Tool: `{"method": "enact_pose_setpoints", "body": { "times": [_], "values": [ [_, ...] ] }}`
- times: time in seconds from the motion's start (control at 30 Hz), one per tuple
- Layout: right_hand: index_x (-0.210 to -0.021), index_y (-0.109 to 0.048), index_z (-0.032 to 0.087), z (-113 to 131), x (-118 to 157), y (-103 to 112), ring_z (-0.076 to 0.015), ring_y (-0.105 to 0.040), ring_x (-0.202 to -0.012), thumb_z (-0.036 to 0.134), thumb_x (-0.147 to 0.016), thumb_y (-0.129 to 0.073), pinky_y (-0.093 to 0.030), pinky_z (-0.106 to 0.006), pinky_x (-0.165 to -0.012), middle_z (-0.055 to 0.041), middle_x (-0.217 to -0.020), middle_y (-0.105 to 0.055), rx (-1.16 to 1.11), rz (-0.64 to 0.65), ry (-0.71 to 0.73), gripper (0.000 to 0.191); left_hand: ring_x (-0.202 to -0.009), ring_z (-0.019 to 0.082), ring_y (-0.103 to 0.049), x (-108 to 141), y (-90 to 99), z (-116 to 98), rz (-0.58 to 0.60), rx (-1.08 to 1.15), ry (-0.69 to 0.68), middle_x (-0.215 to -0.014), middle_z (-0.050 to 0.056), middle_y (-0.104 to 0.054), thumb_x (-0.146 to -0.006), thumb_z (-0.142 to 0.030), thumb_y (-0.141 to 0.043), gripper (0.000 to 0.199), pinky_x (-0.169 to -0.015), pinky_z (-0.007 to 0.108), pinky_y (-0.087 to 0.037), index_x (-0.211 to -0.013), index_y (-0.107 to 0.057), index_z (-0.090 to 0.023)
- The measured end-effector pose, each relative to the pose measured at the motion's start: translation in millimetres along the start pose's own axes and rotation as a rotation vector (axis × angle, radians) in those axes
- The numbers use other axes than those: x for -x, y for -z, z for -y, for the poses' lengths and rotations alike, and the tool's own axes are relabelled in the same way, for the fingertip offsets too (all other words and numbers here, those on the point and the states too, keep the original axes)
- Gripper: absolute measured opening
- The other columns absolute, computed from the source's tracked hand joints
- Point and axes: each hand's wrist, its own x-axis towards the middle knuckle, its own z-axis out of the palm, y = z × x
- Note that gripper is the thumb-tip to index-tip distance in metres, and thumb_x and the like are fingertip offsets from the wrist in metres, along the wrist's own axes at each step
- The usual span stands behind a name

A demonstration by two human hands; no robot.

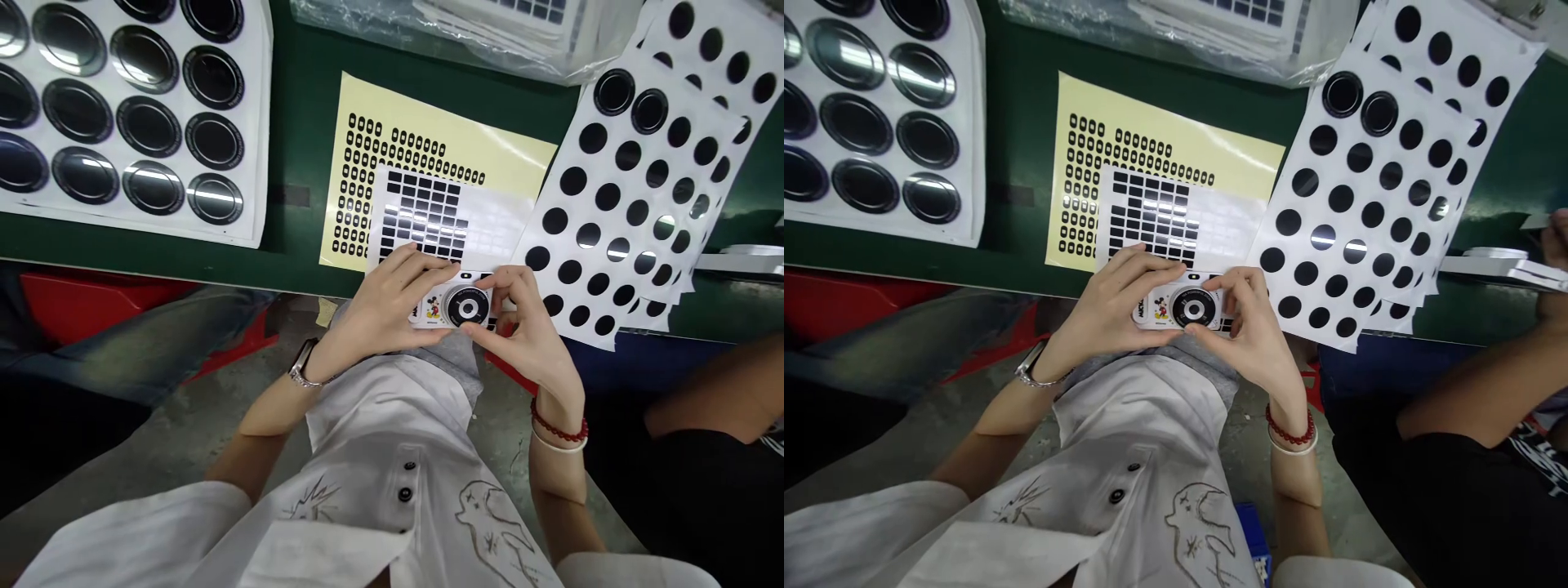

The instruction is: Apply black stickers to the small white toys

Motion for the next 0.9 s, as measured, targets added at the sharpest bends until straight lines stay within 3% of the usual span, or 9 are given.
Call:
{"method": "enact_pose_setpoints", "body": {
  "times": [0.17,0.3,0.43,0.57,0.7,0.9],
  "values": [
    [-0.113,-0.063,0.026,4.6,1.9,-24.0,-0.0162,-0.053,-0.084,0.047,-0.089,-0.081,-0.051,-0.03,-0.058,-0.0067,-0.12,-0.048,0.09,-0.217,-0.023,0.037,-0.117,0.03,-0.067,-1.1,0.9,-2.4,-0.01,-0.024,0.001,-0.13,0.014,-0.069,-0.096,-0.039,-0.074,0.061,-0.115,0.056,-0.053,-0.148,-0.05,-0.018],
    [-0.098,-0.064,0.024,5.3,-2.1,-46.9,-0.0199,-0.058,-0.092,0.05,-0.089,-0.08,-0.051,-0.031,-0.061,-0.0061,-0.11,-0.05,0.096,-0.459,-0.002,0.032,-0.119,0.03,-0.067,-1.5,1.1,-3.1,-0.005,-0.023,0.008,-0.13,0.015,-0.069,-0.094,-0.039,-0.076,0.062,-0.116,0.056,-0.052,-0.146,-0.051,-0.016],
    [-0.09,-0.069,0.022,3.1,-8.2,-54.5,-0.0149,-0.051,-0.076,0.043,-0.093,-0.077,-0.045,-0.028,-0.055,-0.0028,-0.096,-0.048,0.025,-0.591,0.033,0.022,-0.12,0.031,-0.068,-0.7,1.0,-2.8,0.001,-0.015,0.016,-0.131,0.015,-0.069,-0.094,-0.044,-0.077,0.066,-0.117,0.057,-0.051,-0.149,-0.05,-0.019],
    [-0.086,-0.073,0.023,-2.1,-8.7,-43.5,-0.0134,-0.052,-0.075,0.035,-0.095,-0.074,-0.047,-0.028,-0.057,-0.003,-0.095,-0.053,-0.124,-0.508,0.005,0.015,-0.123,0.031,-0.068,0.1,1.1,-2.6,0.004,-0.005,0.042,-0.133,0.013,-0.07,-0.094,-0.043,-0.078,0.068,-0.119,0.058,-0.05,-0.151,-0.048,-0.023],
    [-0.101,-0.08,0.026,-9.5,-3.3,-27.6,-0.0141,-0.056,-0.082,0.035,-0.097,-0.072,-0.05,-0.026,-0.057,-0.0043,-0.104,-0.054,-0.267,-0.338,-0.031,0.013,-0.124,0.031,-0.067,0.1,0.9,-1.7,-0.004,0.004,0.026,-0.133,0.013,-0.07,-0.092,-0.043,-0.08,0.069,-0.119,0.058,-0.05,-0.15,-0.049,-0.021],
    [-0.119,-0.079,0.033,-15.5,6.6,-11.3,-0.0129,-0.059,-0.085,0.031,-0.091,-0.08,-0.06,-0.027,-0.065,-0.0051,-0.125,-0.056,-0.332,-0.145,-0.023,0.028,-0.126,0.031,-0.065,1.3,1.6,-0.7,0.034,0.022,0.033,-0.136,0.014,-0.067,-0.094,-0.043,-0.079,0.068,-0.12,0.058,-0.049,-0.15,-0.049,-0.021]
  ]
}}
